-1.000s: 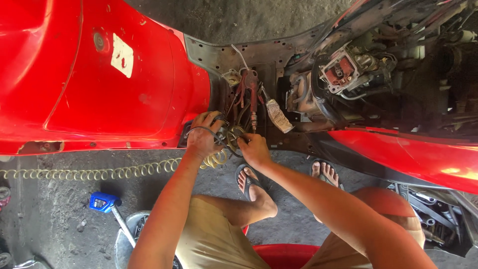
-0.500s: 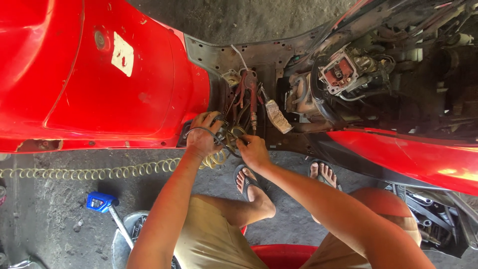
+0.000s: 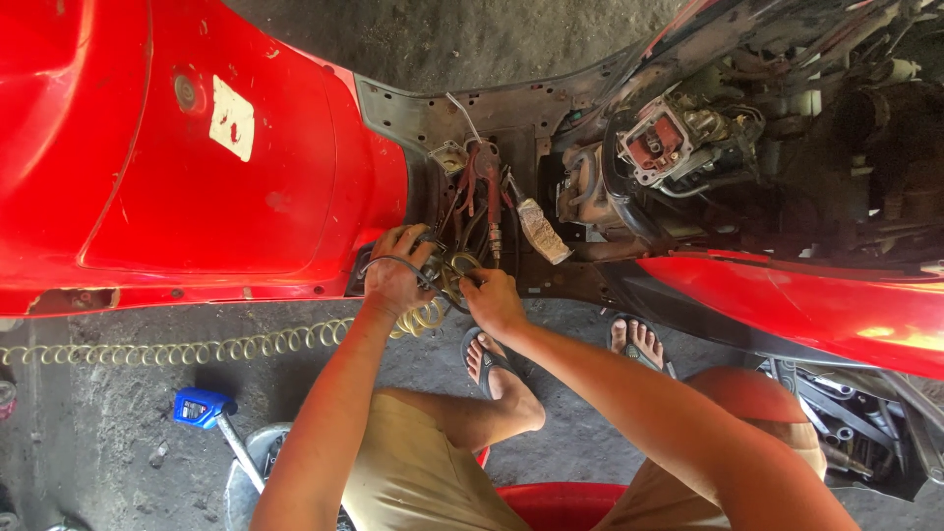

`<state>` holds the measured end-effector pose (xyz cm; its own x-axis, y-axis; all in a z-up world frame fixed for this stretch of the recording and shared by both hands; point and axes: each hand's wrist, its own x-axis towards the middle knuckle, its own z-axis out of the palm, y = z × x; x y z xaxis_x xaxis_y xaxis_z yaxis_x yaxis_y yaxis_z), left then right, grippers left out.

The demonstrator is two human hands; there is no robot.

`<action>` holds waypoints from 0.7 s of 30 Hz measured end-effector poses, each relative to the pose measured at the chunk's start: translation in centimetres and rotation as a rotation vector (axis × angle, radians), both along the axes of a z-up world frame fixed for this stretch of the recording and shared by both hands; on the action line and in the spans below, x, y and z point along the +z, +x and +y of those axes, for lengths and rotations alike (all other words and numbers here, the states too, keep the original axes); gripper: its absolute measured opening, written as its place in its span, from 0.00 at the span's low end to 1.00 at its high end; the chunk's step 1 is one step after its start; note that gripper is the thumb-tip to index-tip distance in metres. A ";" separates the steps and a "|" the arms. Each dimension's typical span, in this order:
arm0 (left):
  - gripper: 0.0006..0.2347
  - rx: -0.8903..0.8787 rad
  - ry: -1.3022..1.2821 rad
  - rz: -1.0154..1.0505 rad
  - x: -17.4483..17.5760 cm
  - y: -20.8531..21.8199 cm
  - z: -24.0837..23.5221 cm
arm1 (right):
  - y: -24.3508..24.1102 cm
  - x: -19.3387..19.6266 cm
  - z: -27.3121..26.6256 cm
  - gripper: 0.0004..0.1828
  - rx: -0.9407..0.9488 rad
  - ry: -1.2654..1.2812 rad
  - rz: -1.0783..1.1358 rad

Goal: The person holds a scooter carburetor and uses a screwdriver to adjust internal components. They then attach a fuel hose to the carburetor and continue to manipulate the assembly with the screwdriver.

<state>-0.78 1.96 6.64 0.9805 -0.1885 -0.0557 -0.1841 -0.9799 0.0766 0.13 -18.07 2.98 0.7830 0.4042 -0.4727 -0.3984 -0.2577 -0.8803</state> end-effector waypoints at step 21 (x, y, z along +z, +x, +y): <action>0.31 -0.009 -0.020 0.001 0.4 0.0 -0.2 | -0.3 -4.2 1.7 0.15 -0.104 0.071 0.074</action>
